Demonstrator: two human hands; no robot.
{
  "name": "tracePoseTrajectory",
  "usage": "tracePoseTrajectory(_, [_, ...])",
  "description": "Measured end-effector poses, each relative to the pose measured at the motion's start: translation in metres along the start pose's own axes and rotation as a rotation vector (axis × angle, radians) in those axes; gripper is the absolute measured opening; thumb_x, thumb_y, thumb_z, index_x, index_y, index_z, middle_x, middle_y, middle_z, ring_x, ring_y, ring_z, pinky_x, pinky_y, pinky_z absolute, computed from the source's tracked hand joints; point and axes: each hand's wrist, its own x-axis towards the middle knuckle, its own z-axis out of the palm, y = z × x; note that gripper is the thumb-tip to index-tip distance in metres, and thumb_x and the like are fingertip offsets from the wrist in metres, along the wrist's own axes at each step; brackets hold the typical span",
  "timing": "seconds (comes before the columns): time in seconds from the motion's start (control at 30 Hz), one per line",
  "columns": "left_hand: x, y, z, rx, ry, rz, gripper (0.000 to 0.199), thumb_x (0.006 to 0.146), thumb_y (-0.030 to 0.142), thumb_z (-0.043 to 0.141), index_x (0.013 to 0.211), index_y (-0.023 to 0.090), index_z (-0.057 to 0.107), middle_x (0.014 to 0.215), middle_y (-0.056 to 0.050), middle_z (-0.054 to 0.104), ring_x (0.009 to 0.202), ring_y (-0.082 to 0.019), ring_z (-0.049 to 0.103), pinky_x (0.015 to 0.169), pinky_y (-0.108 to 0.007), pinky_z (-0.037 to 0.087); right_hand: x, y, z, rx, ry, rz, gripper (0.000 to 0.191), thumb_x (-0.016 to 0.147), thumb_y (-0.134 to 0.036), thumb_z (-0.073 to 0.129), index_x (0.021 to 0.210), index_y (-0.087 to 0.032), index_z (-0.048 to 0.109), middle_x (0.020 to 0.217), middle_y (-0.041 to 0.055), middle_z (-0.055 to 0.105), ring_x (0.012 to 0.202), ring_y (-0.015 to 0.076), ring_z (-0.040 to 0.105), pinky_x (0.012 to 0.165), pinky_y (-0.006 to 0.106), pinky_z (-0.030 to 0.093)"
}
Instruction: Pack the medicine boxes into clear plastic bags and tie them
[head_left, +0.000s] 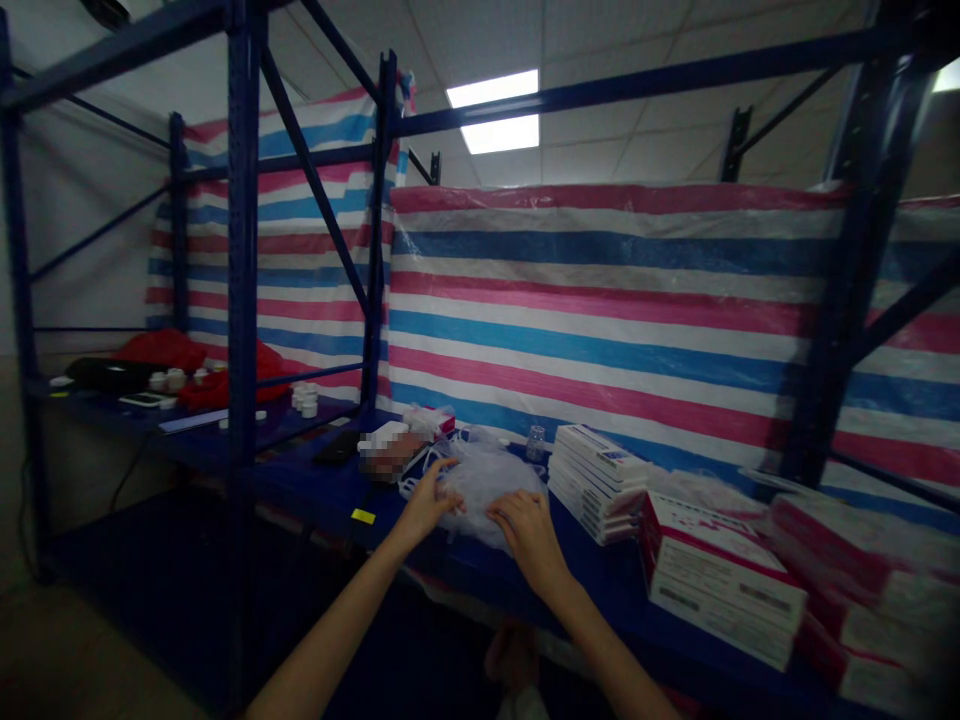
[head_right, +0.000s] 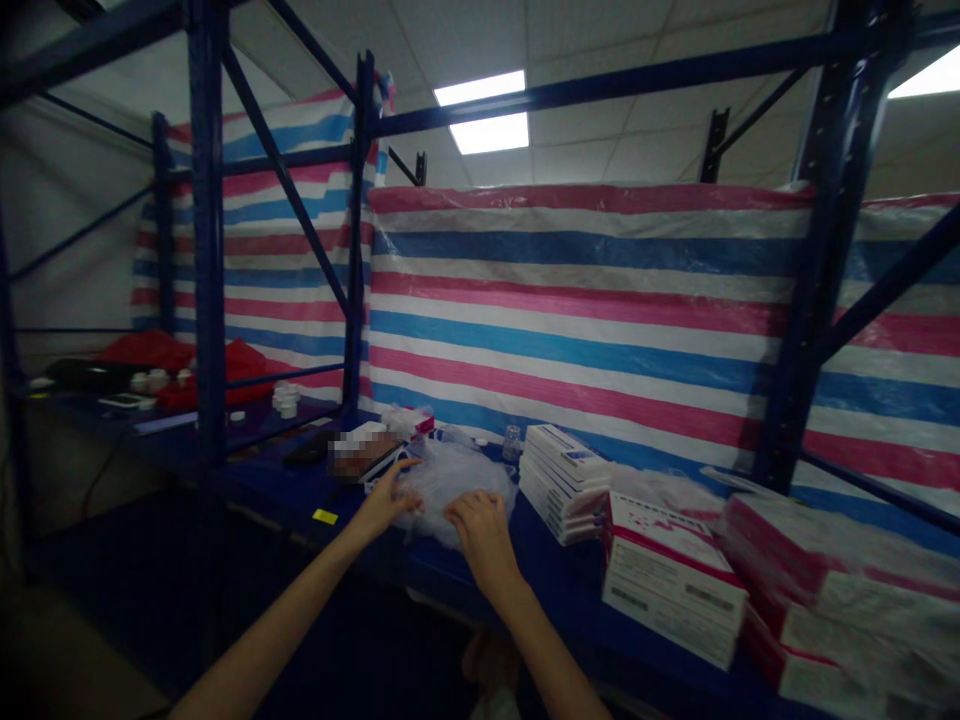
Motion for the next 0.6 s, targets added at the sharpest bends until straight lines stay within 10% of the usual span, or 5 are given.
tracePoseTrajectory(0.13, [0.001, 0.016, -0.009, 0.01, -0.078, 0.088, 0.061, 0.072, 0.034, 0.058, 0.124, 0.014, 0.033, 0.072, -0.002, 0.061, 0.069, -0.018, 0.059, 0.067, -0.031, 0.045, -0.005, 0.007, -0.011, 0.046, -0.002, 0.012, 0.016, 0.086, -0.027, 0.049, 0.091, -0.025, 0.064, 0.088, 0.0004, 0.065, 0.088, 0.0193, 0.054, 0.079, 0.034, 0.031])
tracePoseTrajectory(0.4, [-0.035, 0.054, -0.023, 0.938, -0.172, 0.219, 0.092, 0.052, 0.07, 0.061, 0.125, 0.018, 0.045, 0.109, -0.016, 0.057, 0.109, -0.036, 0.044, 0.097, -0.054, 0.018, 0.001, 0.072, -0.003, 0.171, -0.02, 0.298, 0.032, 0.082, -0.036, 0.045, 0.104, -0.018, 0.06, 0.104, 0.007, 0.059, 0.095, 0.0208, 0.054, 0.081, 0.033, 0.041])
tracePoseTrajectory(0.6, [-0.018, 0.049, -0.045, 0.932, -0.01, 0.31, 0.037, 0.067, 0.054, 0.061, 0.088, 0.023, 0.067, 0.092, -0.011, 0.062, 0.107, -0.032, 0.045, 0.103, -0.053, 0.006, 0.006, 0.069, 0.012, -0.109, -0.159, 0.34, 0.05, 0.078, -0.02, 0.049, 0.128, -0.017, 0.04, 0.091, 0.006, 0.064, 0.084, 0.0203, 0.06, 0.076, 0.03, 0.039])
